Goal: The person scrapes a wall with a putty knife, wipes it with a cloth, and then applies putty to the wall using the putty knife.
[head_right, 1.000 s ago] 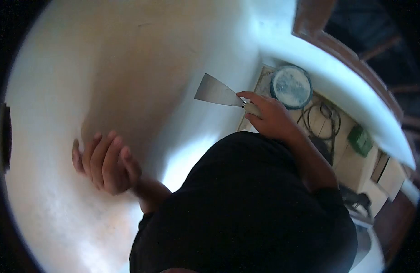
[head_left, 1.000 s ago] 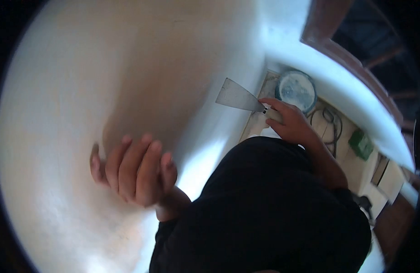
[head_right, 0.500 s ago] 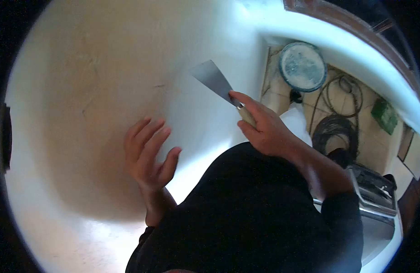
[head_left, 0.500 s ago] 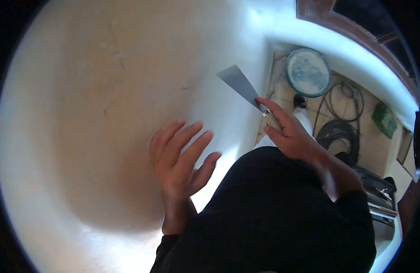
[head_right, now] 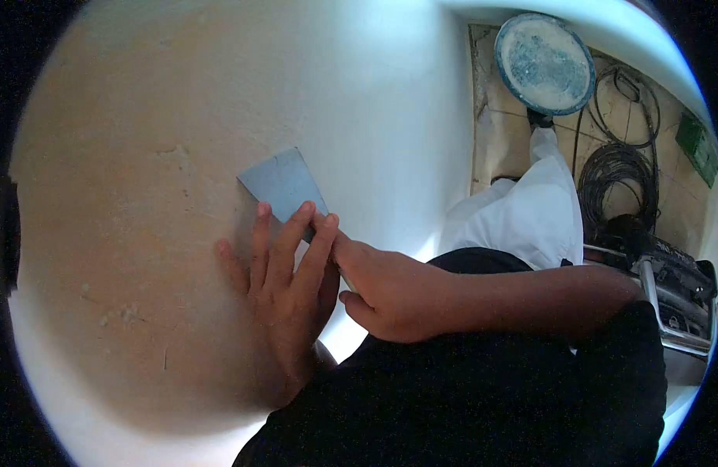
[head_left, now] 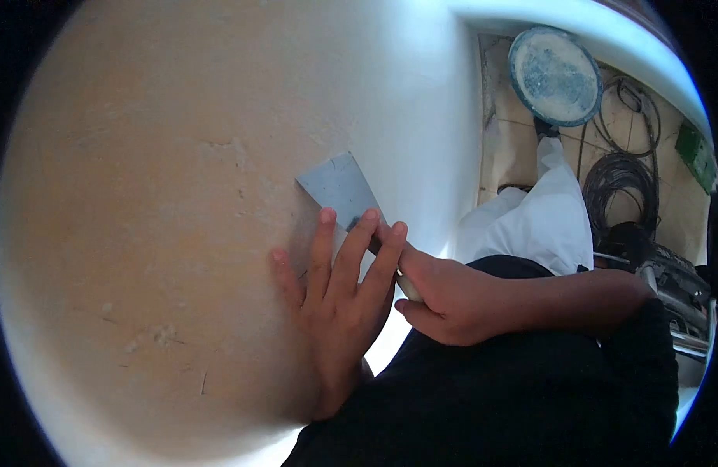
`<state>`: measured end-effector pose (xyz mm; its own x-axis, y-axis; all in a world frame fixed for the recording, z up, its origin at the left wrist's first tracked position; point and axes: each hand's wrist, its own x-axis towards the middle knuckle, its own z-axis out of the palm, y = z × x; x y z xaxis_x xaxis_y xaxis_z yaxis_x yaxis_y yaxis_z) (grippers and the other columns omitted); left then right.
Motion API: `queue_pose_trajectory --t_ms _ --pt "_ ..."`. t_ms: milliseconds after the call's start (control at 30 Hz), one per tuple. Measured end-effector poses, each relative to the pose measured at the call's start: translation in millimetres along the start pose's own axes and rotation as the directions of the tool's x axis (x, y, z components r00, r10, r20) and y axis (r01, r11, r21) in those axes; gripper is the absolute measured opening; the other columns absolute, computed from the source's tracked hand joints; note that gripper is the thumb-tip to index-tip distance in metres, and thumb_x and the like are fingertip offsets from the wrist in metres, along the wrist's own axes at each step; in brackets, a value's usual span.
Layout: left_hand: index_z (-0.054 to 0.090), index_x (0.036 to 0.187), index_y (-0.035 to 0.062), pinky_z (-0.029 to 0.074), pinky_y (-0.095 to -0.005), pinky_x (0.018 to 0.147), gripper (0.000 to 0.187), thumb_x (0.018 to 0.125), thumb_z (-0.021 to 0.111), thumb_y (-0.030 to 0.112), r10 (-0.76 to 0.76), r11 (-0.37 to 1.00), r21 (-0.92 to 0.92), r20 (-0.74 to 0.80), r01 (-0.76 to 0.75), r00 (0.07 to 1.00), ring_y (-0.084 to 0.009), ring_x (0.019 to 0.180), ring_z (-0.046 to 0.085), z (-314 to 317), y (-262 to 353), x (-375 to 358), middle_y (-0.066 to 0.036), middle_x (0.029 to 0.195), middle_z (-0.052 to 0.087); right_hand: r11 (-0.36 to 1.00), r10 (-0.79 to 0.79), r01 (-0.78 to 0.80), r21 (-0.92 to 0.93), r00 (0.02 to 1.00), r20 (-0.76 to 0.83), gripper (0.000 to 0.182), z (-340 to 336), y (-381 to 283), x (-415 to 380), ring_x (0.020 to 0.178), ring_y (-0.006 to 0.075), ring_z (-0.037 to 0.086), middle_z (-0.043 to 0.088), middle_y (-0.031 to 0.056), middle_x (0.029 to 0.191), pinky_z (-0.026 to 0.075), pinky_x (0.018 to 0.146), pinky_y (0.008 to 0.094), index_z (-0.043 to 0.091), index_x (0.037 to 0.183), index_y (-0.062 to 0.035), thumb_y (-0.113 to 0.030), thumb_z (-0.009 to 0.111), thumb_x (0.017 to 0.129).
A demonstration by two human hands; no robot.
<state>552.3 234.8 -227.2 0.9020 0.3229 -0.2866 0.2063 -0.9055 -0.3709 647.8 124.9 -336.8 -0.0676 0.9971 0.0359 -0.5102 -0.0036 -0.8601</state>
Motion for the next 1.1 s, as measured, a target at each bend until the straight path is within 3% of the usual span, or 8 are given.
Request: queue_pose_trajectory --t_ms 200,267,400,533,667,800,867,1100 --pt "0.062 0.134 0.0355 0.008 -0.0588 0.121 0.047 0.088 0.07 0.029 -0.026 0.999 -0.046 0.003 0.026 1.0 -0.0233 0.138 0.05 -9.0 3.3 -5.6 0.006 0.143 0.057 0.997 0.048 -0.049 0.062 0.999 0.006 0.073 -3.0 -19.5 -2.3 0.111 0.0474 0.06 0.05 0.0385 0.127 0.05 0.097 0.0504 0.011 0.149 0.0149 -0.01 0.052 0.094" --pt "0.062 0.135 0.0349 0.008 -0.0582 0.122 0.048 0.088 0.07 0.028 -0.026 0.999 -0.022 -0.004 0.025 1.0 -0.0235 0.138 0.049 -10.3 4.7 -7.0 0.006 0.143 0.057 0.975 0.202 -0.209 0.07 0.975 0.096 0.074 -8.6 -30.1 -3.6 0.103 0.0466 0.063 0.055 0.0379 0.12 0.052 0.094 0.05 0.011 0.15 0.0137 -0.011 0.052 0.093" --pt "0.062 0.135 0.0339 0.009 -0.0567 0.122 0.05 0.087 0.07 0.026 -0.026 1.0 -0.017 -0.002 0.026 1.0 -0.0246 0.139 0.048 -3.0 2.2 -8.4 0.005 0.143 0.058 0.997 0.048 -0.043 0.064 0.996 -0.077 0.076 4.2 -6.3 2.9 0.1 0.0464 0.065 0.057 0.0375 0.117 0.053 0.091 0.0501 0.01 0.15 0.0131 -0.01 0.052 0.092" --pt "0.06 0.137 0.0343 0.008 -0.057 0.123 0.051 0.087 0.069 0.026 -0.04 0.994 -0.105 -0.063 0.034 0.997 -0.0256 0.141 0.047 -2.2 0.7 -9.4 0.004 0.145 0.056 0.997 -0.011 0.014 0.072 0.999 -0.051 0.083 -6.1 -13.6 1.7 0.117 0.0469 0.059 0.049 0.0399 0.133 0.048 0.101 0.0484 0.002 0.153 0.0116 -0.009 0.052 0.089" --pt "0.059 0.137 0.0358 0.006 -0.0572 0.123 0.052 0.087 0.069 0.025 -0.01 1.0 -0.027 0.023 0.01 1.0 -0.0263 0.144 0.043 -2.0 1.5 -7.5 0.003 0.15 0.053 0.993 -0.075 0.079 0.091 0.996 -0.048 0.089 -13.6 2.7 5.5 0.132 0.0456 0.05 0.036 0.038 0.149 0.039 0.113 0.0458 -0.004 0.155 0.0083 -0.007 0.051 0.086" --pt "0.059 0.136 0.0376 0.006 -0.0574 0.123 0.053 0.086 0.07 0.025 -0.009 0.998 -0.062 -0.03 0.007 1.0 -0.027 0.145 0.041 2.6 -1.9 -8.0 0.002 0.15 0.053 0.984 -0.159 0.164 0.07 0.985 -0.072 0.091 -14.4 2.0 6.0 0.136 0.0439 0.047 0.034 0.0357 0.152 0.038 0.113 0.0443 -0.004 0.156 0.0062 -0.005 0.051 0.085" --pt "0.059 0.136 0.0377 0.006 -0.0576 0.123 0.053 0.086 0.07 0.025 -0.008 0.998 -0.061 -0.046 0.006 0.999 -0.027 0.145 0.041 5.3 -2.3 -7.4 0.003 0.15 0.053 0.982 -0.061 0.06 0.177 0.998 0.0 0.091 -23.2 -5.2 7.3 0.138 0.0429 0.045 0.034 0.0353 0.152 0.037 0.114 0.0438 -0.004 0.157 0.0055 -0.005 0.051 0.085" --pt "0.058 0.137 0.0393 0.004 -0.0583 0.123 0.054 0.086 0.071 0.027 0.007 0.995 -0.104 -0.012 -0.008 1.0 -0.0271 0.145 0.041 -1.1 -4.0 -10.1 0.004 0.151 0.052 0.972 -0.089 0.085 0.218 0.996 0.01 0.095 -22.9 1.9 4.9 0.139 0.0426 0.044 0.029 0.0329 0.156 0.035 0.116 0.0451 -0.005 0.158 0.0042 -0.002 0.052 0.082"
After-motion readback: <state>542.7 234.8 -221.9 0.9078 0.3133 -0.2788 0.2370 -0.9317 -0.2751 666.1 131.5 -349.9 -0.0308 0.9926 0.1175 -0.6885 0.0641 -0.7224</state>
